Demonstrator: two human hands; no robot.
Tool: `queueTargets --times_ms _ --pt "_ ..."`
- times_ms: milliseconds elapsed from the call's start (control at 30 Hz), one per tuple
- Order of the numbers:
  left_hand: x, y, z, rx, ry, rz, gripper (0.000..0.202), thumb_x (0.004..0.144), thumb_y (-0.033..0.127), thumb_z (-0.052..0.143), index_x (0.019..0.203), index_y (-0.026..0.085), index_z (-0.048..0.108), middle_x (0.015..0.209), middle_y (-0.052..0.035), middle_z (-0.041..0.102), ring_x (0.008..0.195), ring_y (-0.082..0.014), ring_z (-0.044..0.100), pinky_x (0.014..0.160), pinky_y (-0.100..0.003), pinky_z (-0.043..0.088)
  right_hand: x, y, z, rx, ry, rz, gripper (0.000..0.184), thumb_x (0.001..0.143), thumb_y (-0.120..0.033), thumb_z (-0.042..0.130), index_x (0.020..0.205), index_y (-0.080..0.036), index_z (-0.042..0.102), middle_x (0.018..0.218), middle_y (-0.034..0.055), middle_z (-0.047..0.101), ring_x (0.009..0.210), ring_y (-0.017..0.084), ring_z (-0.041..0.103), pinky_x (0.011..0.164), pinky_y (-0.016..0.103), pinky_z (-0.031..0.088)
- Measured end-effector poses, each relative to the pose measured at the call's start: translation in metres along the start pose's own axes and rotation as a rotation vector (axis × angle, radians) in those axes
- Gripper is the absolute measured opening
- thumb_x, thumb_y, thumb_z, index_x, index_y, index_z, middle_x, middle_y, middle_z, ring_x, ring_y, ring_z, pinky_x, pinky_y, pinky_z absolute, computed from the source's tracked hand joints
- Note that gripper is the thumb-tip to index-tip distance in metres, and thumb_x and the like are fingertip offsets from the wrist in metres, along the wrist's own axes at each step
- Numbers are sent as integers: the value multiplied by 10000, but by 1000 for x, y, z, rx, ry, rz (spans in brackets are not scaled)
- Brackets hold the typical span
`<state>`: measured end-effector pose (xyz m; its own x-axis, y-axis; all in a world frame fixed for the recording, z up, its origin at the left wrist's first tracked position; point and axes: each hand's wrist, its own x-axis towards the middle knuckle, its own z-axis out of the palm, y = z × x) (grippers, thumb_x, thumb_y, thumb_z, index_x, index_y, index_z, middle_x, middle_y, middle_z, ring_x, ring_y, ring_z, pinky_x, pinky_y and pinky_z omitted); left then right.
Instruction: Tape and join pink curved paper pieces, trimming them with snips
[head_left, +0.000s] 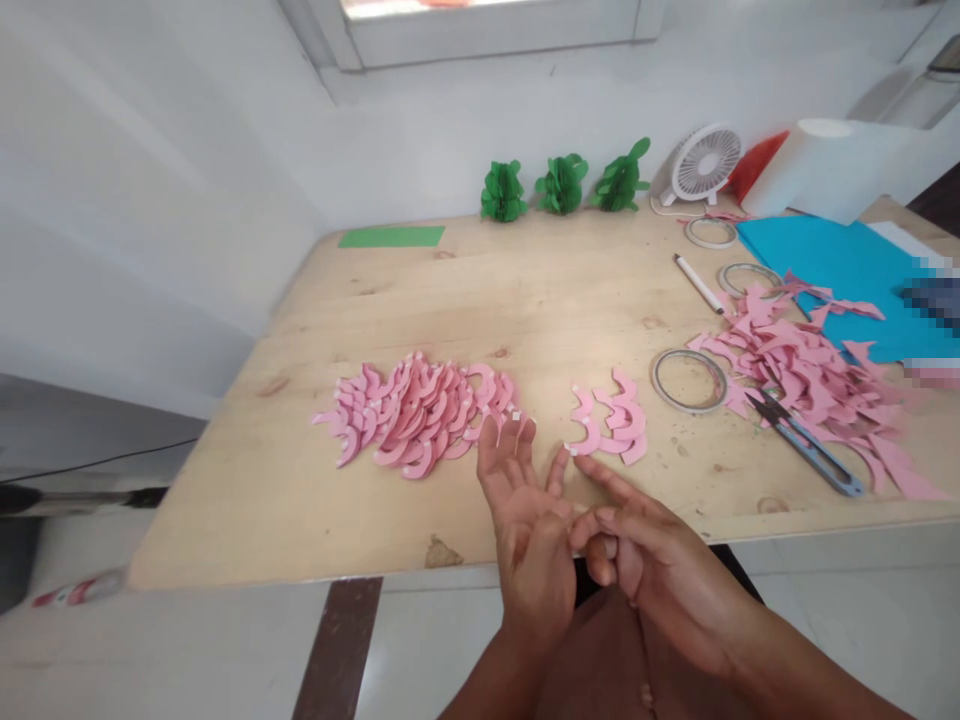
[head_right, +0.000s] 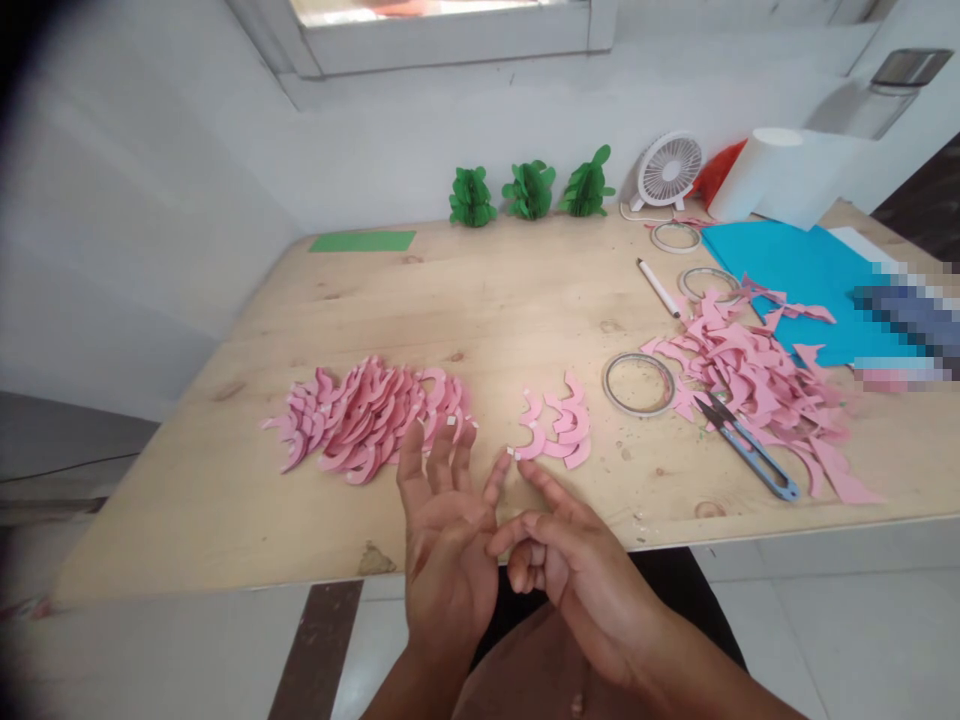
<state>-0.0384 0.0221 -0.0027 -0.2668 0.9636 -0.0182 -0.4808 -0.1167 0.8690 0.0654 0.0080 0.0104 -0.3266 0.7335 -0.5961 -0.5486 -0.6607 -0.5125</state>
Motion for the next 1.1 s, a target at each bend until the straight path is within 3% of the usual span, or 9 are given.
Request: queueTargets --times_ms 300,700,1100 --pt "11 -3 2 38 2 31 793 709 85 500 1398 408 276 1537 8 211 1430 -257 159 1078 -501 360 -1 -2 1 -26 12 3 645 810 -202 608 1403 -208 354 778 36 690 547 108 506 603 260 354" --pt "22 -11 -9 222 -253 65 747 780 168 511 1430 403 228 1551 2 184 1396 -282 240 1059 -486 370 2 0 -1 2 16 -1 603 820 -169 581 1386 -201 375 784 27 676 543 103 519 589 256 359" --pt "23 -8 -10 339 -313 66 754 801 122 495 1430 422 210 1563 17 132 1396 -283 230 1052 -481 374 2 0 -1 12 31 -21 572 809 -180 615 1349 -229 433 728 -20 612 543 100 522 571 246 367"
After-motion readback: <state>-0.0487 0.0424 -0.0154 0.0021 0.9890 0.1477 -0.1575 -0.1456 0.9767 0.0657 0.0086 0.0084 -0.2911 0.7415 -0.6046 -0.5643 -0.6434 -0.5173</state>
